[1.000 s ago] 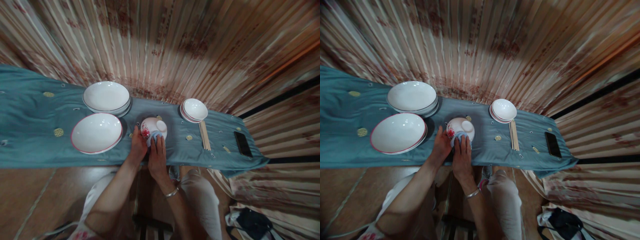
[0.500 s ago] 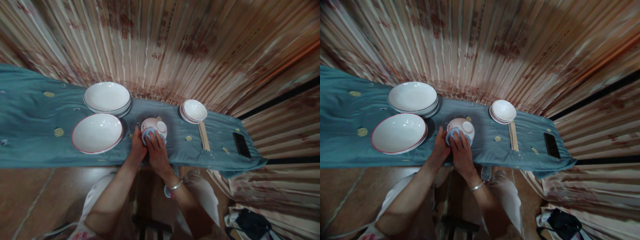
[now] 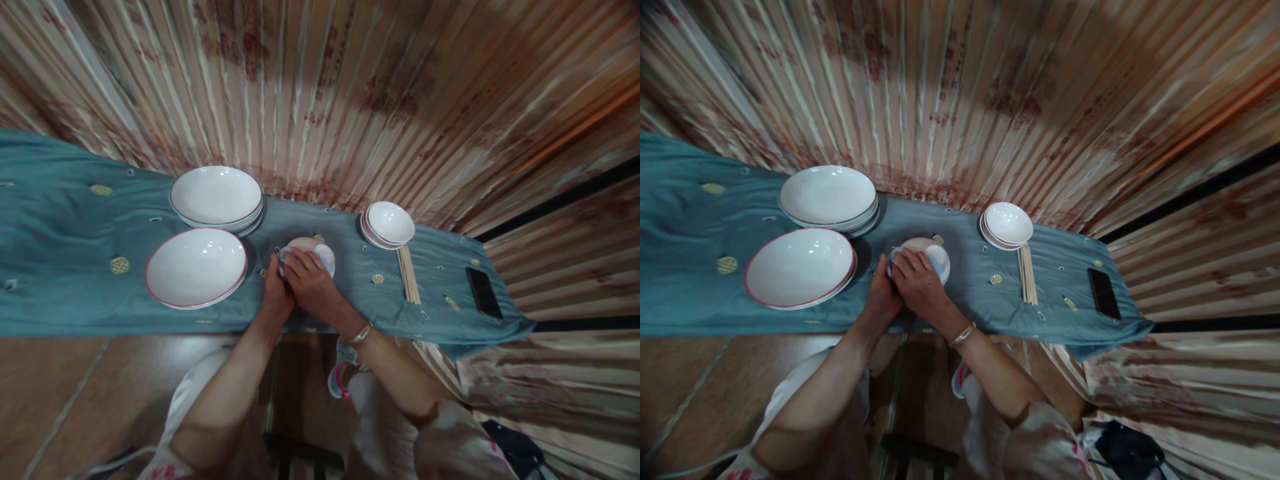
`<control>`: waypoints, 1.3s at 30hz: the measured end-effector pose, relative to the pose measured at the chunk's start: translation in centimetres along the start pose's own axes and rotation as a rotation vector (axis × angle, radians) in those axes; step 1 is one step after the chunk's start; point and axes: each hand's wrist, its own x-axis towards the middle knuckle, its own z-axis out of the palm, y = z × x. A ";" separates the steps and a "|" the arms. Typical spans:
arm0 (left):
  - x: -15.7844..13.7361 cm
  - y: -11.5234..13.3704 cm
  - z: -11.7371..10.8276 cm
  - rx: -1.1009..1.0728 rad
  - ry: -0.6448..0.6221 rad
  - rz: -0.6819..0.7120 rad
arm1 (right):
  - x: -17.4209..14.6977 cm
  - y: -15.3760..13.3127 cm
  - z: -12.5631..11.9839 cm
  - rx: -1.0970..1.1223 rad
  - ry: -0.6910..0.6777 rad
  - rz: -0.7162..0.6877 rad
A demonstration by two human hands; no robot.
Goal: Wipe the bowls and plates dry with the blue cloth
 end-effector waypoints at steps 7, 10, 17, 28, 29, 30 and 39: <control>0.3 0.0 -0.2 -0.007 -0.085 -0.021 | 2.4 0.5 -0.6 -0.096 -0.064 -0.047; 0.2 0.0 0.0 -0.017 -0.112 -0.026 | 3.1 0.6 -0.9 -0.142 -0.090 -0.058; -0.3 0.0 0.8 -0.013 -0.129 -0.067 | 4.6 0.9 -1.5 -0.134 -0.184 -0.020; 0.1 0.0 0.5 0.051 -0.116 -0.052 | 6.8 1.9 -2.7 -0.110 -0.342 0.078; 0.1 0.0 0.5 0.061 -0.109 -0.062 | 7.0 2.1 -2.8 -0.101 -0.357 0.091; 0.2 0.0 0.4 0.069 -0.101 -0.069 | 7.2 2.3 -2.9 -0.090 -0.374 0.102; 0.4 0.0 0.3 0.063 -0.112 -0.078 | 8.9 5.3 -3.0 0.038 -0.482 0.206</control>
